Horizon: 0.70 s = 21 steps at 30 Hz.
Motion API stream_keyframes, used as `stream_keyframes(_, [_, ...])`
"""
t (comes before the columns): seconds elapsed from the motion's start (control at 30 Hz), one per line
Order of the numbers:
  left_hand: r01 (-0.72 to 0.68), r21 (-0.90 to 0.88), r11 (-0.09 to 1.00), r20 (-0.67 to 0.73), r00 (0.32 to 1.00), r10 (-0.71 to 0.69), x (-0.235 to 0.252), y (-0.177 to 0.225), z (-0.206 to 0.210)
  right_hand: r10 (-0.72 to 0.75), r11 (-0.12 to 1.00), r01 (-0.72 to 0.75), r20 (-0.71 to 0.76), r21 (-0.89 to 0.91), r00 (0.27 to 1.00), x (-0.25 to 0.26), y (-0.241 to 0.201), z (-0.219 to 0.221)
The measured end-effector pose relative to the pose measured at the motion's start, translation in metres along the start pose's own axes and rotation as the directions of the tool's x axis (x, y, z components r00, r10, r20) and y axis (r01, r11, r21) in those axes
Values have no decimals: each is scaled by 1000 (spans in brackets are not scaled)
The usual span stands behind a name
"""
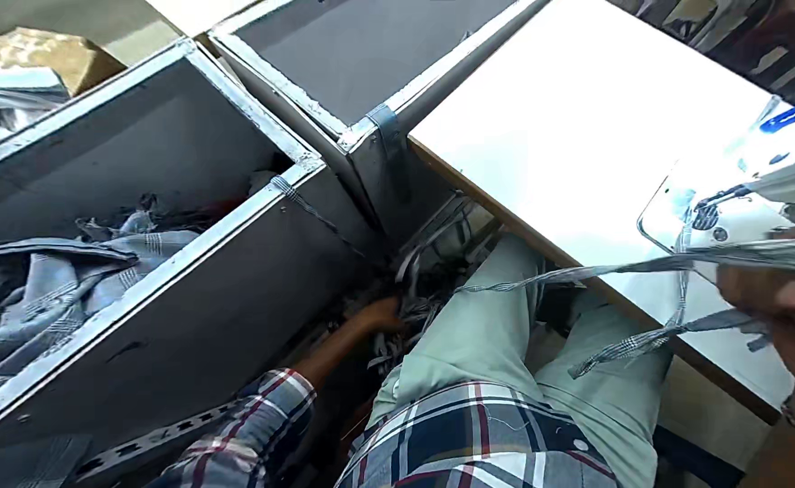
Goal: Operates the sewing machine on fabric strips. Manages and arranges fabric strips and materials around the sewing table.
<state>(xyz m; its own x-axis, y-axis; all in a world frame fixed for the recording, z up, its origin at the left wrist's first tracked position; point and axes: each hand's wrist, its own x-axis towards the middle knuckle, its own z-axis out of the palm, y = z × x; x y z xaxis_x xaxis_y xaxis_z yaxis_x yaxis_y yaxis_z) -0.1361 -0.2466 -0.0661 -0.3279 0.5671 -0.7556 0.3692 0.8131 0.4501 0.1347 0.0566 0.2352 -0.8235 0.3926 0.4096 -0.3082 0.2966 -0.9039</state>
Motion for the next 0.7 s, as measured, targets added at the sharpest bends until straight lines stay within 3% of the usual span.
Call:
stream_keyframes(0.07, [-71, 106, 992, -127, 988, 84, -8, 24, -17, -15, 992, 26, 88, -121, 996, 8, 2, 9])
stream_keyframes(0.13, [-308, 144, 940, -307, 890, 338, -24, 55, -38, -26, 987, 48, 140, -151, 990, 14, 1, 20])
stream_keyframes(0.17, [-498, 118, 859, -361, 784, 505, -37, 75, -49, -33, 986, 59, 162, -158, 986, 16, 0, 24])
stream_keyframes(0.23, [-832, -30, 554, -339, 530, 777, -71, 130, -64, -45, 977, 84, 195, -194, 980, 22, -1, 34])
stream_keyframes(0.3, [-952, -144, 270, -293, 302, 907, -104, 183, -72, -36, 977, 84, 234, -196, 972, 25, -2, 43])
stream_keyframes(0.37, [-980, -123, 157, -290, 187, 938, -130, 206, -82, 32, 976, 27, 266, -217, 963, 21, -2, 46])
stream_keyframes(0.43, [-983, -107, 153, -260, 176, 950, -150, 199, -104, 107, 947, -11, 282, -320, 953, 6, 2, 40])
stream_keyframes(0.5, [-971, -152, 187, -181, 213, 960, -164, 167, -134, 118, 907, 6, 268, -422, 956, -19, 5, 25])
stream_keyframes(0.6, [-900, -350, 260, 21, 269, 963, -180, 127, -157, 101, 789, -71, 16, -610, 995, -73, 21, -5])
stream_keyframes(0.67, [-839, -330, 433, 210, 382, 900, -180, 109, -162, 120, 605, -222, -188, -765, 975, -107, 40, -24])
stream_keyframes(0.7, [-799, -209, 563, 280, 503, 818, -176, 103, -163, 125, 543, -288, -262, -789, 957, -119, 48, -31])
